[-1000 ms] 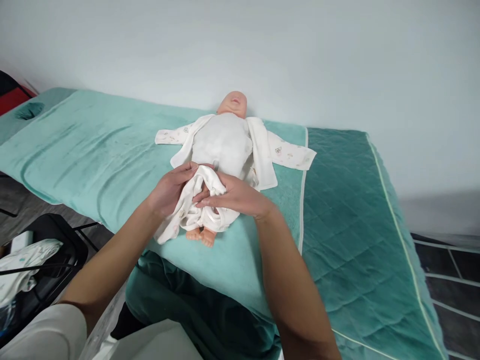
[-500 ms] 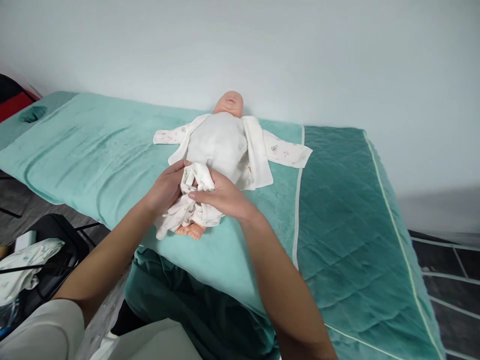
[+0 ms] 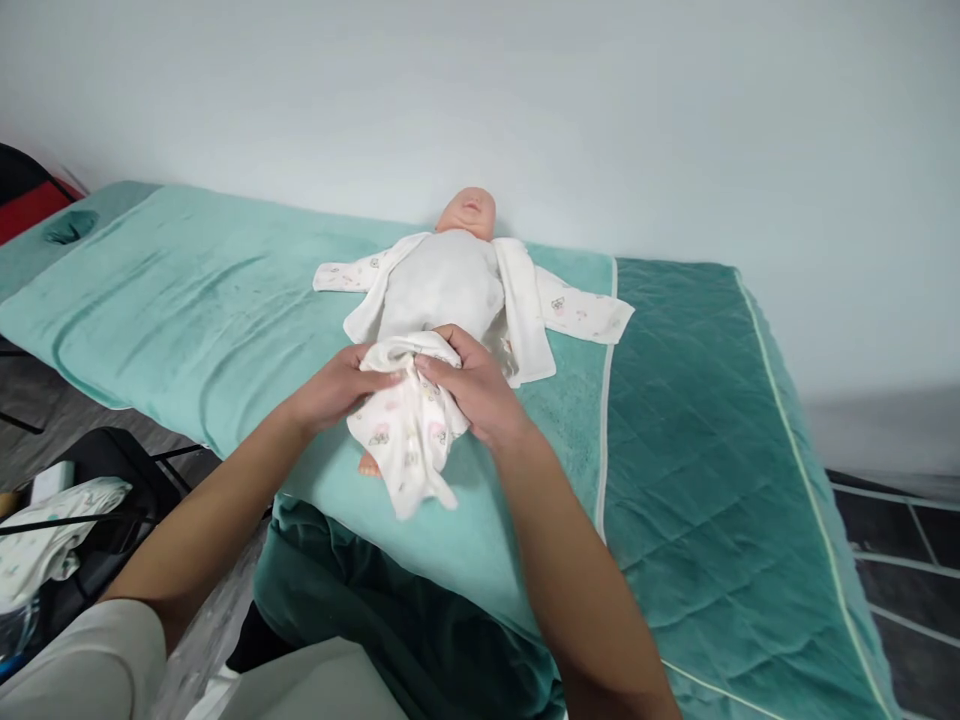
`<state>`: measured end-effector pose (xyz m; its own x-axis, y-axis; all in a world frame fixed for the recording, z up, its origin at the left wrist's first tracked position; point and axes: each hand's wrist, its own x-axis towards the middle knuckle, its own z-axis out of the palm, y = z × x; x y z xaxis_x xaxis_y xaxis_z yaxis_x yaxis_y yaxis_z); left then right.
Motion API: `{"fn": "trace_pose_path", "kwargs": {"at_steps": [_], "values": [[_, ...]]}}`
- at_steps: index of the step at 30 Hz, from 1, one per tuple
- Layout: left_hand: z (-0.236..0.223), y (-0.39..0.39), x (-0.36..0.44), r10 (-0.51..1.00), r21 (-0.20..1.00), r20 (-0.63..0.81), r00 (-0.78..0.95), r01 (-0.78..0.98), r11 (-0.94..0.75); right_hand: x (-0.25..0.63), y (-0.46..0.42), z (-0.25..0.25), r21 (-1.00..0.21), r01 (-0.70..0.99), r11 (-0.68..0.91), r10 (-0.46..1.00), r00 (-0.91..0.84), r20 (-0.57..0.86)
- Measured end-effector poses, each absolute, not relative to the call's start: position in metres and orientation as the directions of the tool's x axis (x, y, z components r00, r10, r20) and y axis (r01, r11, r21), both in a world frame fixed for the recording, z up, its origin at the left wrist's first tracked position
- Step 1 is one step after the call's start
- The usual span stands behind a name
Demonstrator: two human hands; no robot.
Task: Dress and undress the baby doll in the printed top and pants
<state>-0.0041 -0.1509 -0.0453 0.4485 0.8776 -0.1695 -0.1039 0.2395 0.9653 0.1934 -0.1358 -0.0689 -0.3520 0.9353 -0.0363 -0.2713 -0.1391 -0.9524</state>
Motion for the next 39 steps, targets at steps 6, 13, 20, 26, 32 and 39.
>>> {"fn": "trace_pose_path", "kwargs": {"at_steps": [6, 13, 20, 26, 32, 39], "values": [[-0.061, -0.148, 0.005, 0.940, 0.905, -0.124, 0.318, -0.353, 0.238, 0.204, -0.136, -0.067, -0.995, -0.061, -0.080, 0.820, -0.572, -0.031], [-0.048, -0.148, 0.001, 0.893, 0.966, -0.170, 0.416, -0.110, 0.235, 0.196, -0.140, -0.069, -0.991, -0.099, -0.086, 0.913, -0.407, -0.039], [-0.047, -0.151, -0.005, 0.868, 0.971, -0.176, 0.465, -0.065, 0.232, 0.190, -0.139, -0.071, -0.989, -0.143, -0.045, 0.949, -0.315, 0.002], [-0.067, -0.157, 0.001, 0.935, 0.915, -0.120, 0.333, -0.329, 0.235, 0.203, -0.138, -0.069, -1.000, 0.019, -0.008, 0.770, -0.638, -0.019], [-0.064, -0.160, 0.003, 0.932, 0.905, -0.173, 0.319, -0.323, 0.279, 0.197, -0.140, -0.074, -0.984, -0.152, -0.098, 0.842, -0.539, -0.001], [-0.061, -0.167, 0.000, 0.932, 0.957, -0.103, 0.348, -0.221, 0.188, 0.187, -0.143, -0.069, -0.991, -0.128, -0.048, 0.931, -0.366, 0.002]]}}
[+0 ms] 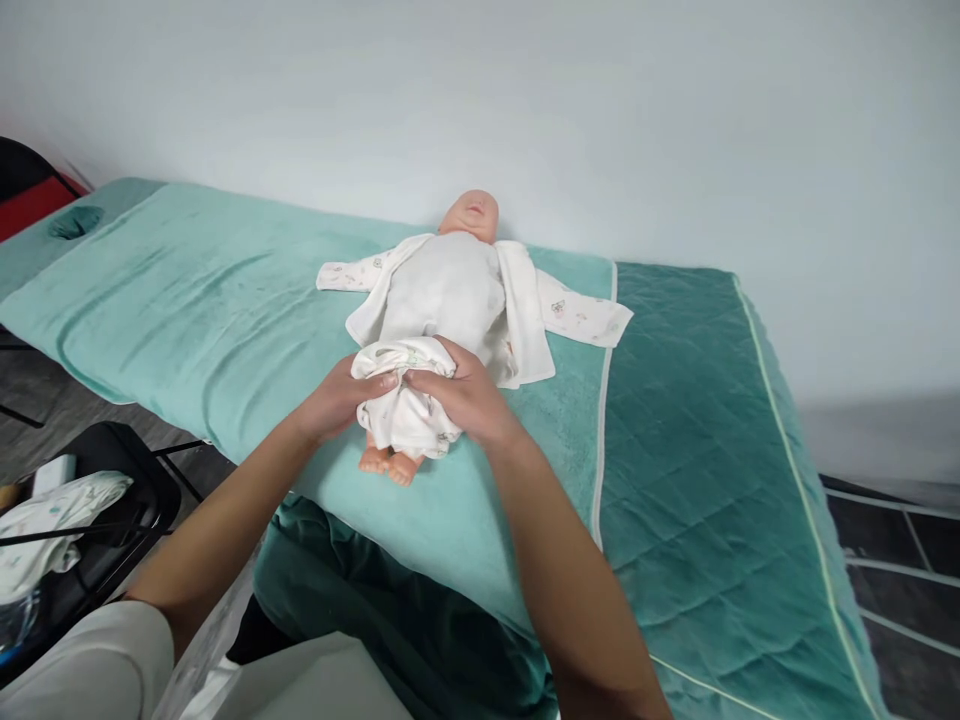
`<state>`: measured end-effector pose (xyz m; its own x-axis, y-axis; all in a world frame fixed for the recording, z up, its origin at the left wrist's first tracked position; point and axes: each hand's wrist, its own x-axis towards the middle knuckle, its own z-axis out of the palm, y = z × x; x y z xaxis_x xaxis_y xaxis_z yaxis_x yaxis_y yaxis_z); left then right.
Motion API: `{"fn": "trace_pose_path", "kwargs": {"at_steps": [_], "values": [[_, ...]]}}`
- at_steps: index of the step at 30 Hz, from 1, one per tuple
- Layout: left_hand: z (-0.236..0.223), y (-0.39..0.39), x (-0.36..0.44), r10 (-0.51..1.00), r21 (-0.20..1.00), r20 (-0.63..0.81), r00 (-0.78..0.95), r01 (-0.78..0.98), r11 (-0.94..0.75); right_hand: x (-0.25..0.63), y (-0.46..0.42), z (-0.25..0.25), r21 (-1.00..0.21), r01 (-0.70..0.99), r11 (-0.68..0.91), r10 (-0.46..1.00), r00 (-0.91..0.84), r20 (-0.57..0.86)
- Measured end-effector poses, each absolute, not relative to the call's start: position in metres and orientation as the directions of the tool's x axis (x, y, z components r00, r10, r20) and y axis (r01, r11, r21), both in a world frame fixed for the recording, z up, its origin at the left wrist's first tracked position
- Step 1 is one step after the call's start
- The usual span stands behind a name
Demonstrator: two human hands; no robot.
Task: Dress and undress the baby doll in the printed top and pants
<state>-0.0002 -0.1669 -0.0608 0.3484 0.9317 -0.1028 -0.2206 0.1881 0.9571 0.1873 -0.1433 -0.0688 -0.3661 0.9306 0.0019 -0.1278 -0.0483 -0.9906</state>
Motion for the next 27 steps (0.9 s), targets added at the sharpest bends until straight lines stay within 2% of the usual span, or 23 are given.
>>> {"fn": "trace_pose_path", "kwargs": {"at_steps": [3, 9, 12, 15, 22, 24, 27], "values": [[-0.060, -0.189, 0.003, 0.960, 0.958, -0.115, 0.256, -0.228, 0.176, 0.187, -0.146, -0.061, -0.998, 0.023, 0.065, 0.931, -0.361, 0.052], [-0.058, -0.247, 0.029, 0.951, 0.912, -0.311, 0.007, -0.281, 0.300, 0.185, -0.150, -0.056, -0.953, 0.258, 0.158, 0.889, -0.457, 0.024], [-0.055, -0.266, 0.037, 0.943, 0.924, -0.314, -0.113, -0.263, 0.276, 0.185, -0.150, -0.058, -0.929, 0.308, 0.208, 0.871, -0.489, 0.033], [-0.057, -0.282, 0.042, 0.932, 0.916, -0.324, -0.161, -0.298, 0.267, 0.185, -0.151, -0.057, -0.901, 0.348, 0.258, 0.856, -0.515, 0.046], [-0.088, -0.316, 0.072, 0.851, 0.801, -0.435, -0.295, -0.559, 0.215, 0.188, -0.153, -0.053, -0.852, 0.425, 0.306, 0.775, -0.631, -0.036], [-0.098, -0.322, 0.074, 0.839, 0.812, -0.425, -0.339, -0.552, 0.188, 0.189, -0.153, -0.052, -0.834, 0.458, 0.308, 0.770, -0.635, -0.064], [-0.112, -0.326, 0.064, 0.837, 0.880, -0.360, -0.411, -0.448, 0.158, 0.189, -0.155, -0.051, -0.791, 0.509, 0.340, 0.765, -0.639, -0.082]]}}
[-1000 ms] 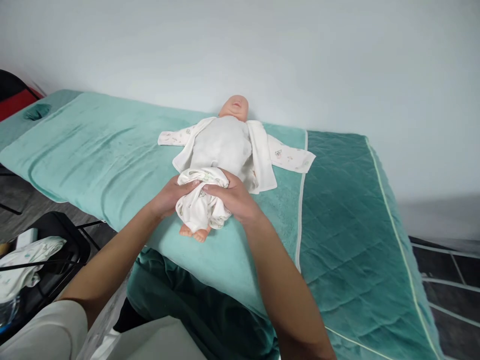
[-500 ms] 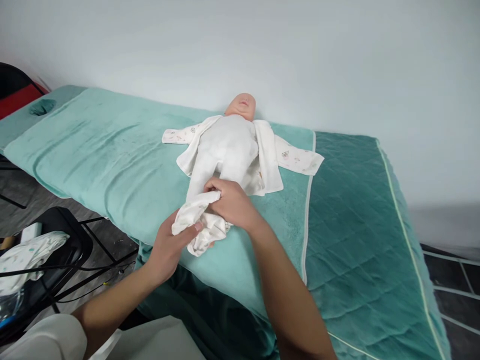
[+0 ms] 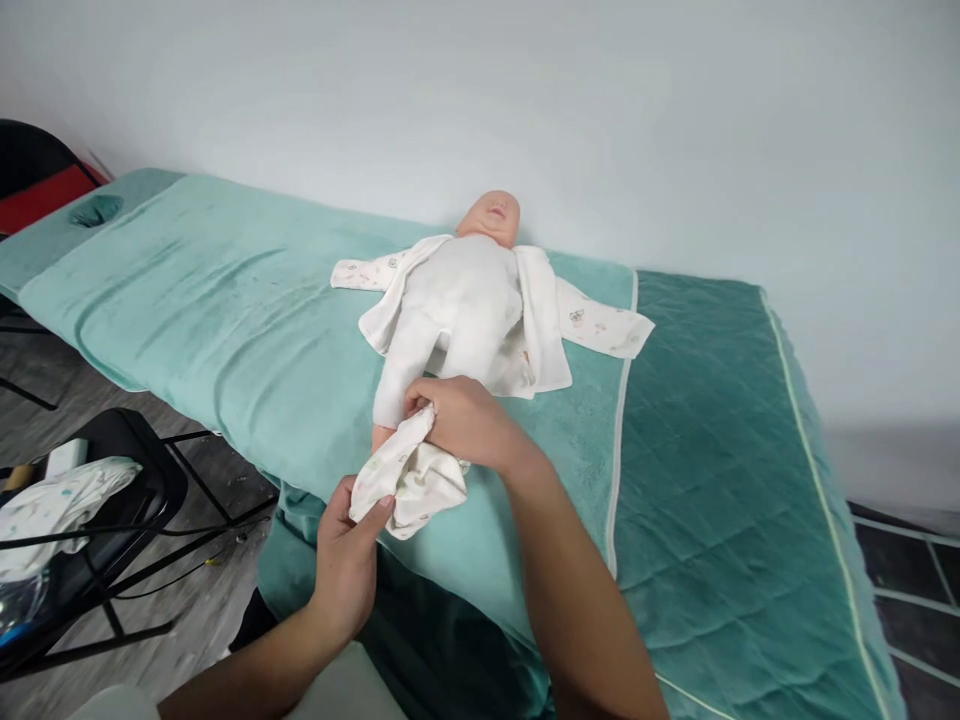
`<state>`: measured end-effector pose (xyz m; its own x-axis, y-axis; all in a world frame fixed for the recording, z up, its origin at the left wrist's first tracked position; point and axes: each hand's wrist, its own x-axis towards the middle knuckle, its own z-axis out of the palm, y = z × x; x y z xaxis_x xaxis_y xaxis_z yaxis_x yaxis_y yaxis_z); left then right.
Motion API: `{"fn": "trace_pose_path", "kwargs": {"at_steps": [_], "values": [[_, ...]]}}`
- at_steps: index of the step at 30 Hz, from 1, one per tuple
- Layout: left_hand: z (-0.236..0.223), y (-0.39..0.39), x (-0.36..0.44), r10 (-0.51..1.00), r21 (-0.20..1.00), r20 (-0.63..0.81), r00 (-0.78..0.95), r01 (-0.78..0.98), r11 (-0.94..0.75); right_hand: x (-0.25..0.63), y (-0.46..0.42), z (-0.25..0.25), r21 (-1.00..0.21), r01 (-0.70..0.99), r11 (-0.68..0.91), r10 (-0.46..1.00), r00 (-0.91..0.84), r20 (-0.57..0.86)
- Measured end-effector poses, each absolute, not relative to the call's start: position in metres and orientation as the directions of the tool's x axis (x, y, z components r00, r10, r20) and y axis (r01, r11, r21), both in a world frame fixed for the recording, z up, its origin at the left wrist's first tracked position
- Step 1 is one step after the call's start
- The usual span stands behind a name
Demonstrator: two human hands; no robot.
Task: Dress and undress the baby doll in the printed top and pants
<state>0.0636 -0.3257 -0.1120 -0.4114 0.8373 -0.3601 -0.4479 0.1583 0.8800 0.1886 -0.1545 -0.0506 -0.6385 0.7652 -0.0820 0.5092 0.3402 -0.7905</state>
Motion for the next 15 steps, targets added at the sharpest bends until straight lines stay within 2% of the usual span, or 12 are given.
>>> {"fn": "trace_pose_path", "kwargs": {"at_steps": [6, 10, 12, 15], "values": [[-0.123, -0.318, 0.020, 0.829, 0.957, -0.266, -0.492, -0.236, 0.167, 0.179, -0.160, -0.046, -0.610, 0.665, 0.431, 0.767, -0.626, -0.141], [-0.114, -0.300, 0.001, 0.870, 0.962, -0.270, -0.413, -0.163, 0.221, 0.172, -0.162, -0.043, -0.436, 0.745, 0.504, 0.759, -0.624, -0.188], [-0.108, -0.292, -0.002, 0.888, 0.955, -0.293, -0.355, -0.145, 0.257, 0.170, -0.162, -0.043, -0.405, 0.761, 0.507, 0.758, -0.617, -0.212], [-0.102, -0.287, -0.002, 0.901, 0.940, -0.339, -0.271, -0.134, 0.313, 0.171, -0.161, -0.045, -0.439, 0.741, 0.508, 0.751, -0.631, -0.197]]}}
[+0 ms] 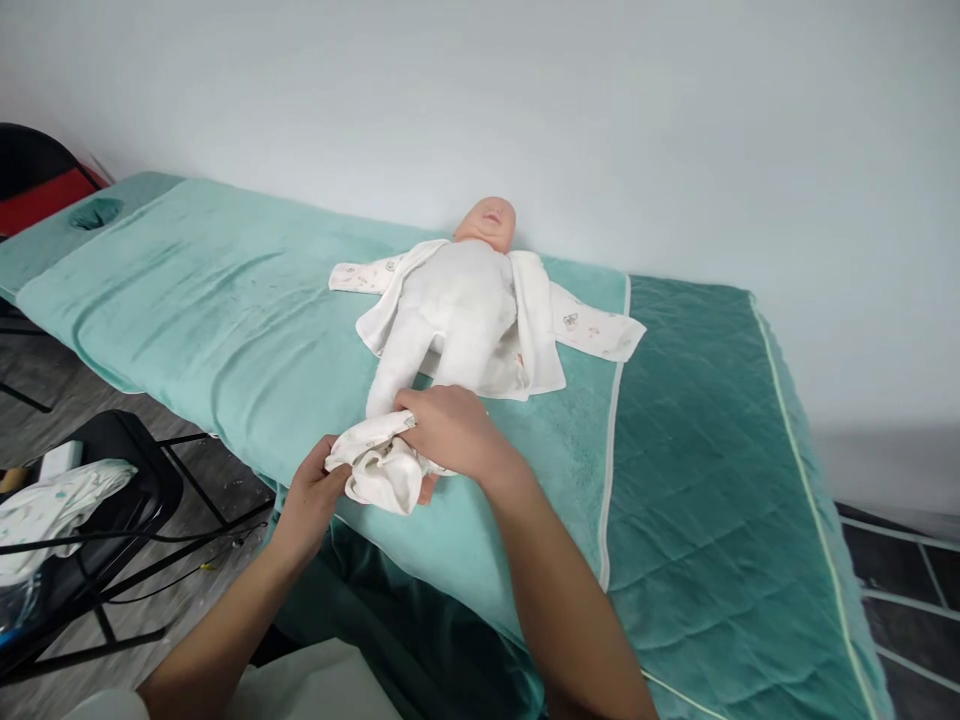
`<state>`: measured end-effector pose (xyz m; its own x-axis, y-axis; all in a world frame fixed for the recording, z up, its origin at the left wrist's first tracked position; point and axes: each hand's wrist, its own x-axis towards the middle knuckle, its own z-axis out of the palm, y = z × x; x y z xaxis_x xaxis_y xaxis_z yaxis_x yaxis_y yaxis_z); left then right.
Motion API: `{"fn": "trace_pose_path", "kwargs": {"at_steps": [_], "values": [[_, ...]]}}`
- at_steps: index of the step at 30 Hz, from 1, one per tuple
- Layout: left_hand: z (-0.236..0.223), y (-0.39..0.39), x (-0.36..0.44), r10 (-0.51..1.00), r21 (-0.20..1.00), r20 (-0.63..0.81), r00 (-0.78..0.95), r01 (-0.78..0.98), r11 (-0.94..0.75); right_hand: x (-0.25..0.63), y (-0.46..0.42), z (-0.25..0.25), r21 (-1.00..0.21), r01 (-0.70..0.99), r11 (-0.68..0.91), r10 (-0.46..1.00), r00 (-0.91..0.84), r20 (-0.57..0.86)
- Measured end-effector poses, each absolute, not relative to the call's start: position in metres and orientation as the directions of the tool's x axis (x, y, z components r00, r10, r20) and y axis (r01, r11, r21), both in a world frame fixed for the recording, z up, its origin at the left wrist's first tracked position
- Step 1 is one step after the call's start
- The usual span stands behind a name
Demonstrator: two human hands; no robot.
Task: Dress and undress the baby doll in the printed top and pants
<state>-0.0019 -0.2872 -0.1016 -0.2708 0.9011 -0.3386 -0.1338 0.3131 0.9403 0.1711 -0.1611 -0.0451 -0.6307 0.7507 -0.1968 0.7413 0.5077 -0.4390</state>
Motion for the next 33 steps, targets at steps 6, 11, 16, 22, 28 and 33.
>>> {"fn": "trace_pose_path", "kwargs": {"at_steps": [6, 11, 16, 22, 28, 33], "values": [[-0.107, -0.278, -0.019, 0.957, 0.960, -0.273, -0.102, -0.092, 0.264, 0.180, -0.157, -0.049, -0.630, 0.627, 0.458, 0.726, -0.673, -0.141], [-0.113, -0.249, -0.049, 0.987, 0.988, -0.152, 0.049, 0.039, 0.150, 0.185, -0.154, -0.049, -0.739, 0.534, 0.410, 0.703, -0.702, -0.116], [-0.115, -0.224, -0.061, 0.994, 0.987, -0.096, 0.047, 0.136, 0.088, 0.187, -0.154, -0.047, -0.809, 0.496, 0.315, 0.694, -0.702, -0.160], [-0.121, -0.209, -0.055, 0.998, 0.986, 0.001, -0.056, 0.168, 0.009, 0.187, -0.154, -0.047, -0.809, 0.511, 0.289, 0.713, -0.679, -0.174], [-0.123, -0.183, -0.048, 0.981, 0.971, 0.137, -0.135, 0.213, -0.106, 0.183, -0.151, -0.053, -0.817, 0.514, 0.261, 0.800, -0.588, -0.115], [-0.124, -0.156, -0.046, 0.972, 0.926, 0.216, -0.090, 0.333, -0.175, 0.181, -0.148, -0.057, -0.834, 0.492, 0.250, 0.848, -0.527, -0.056]]}}
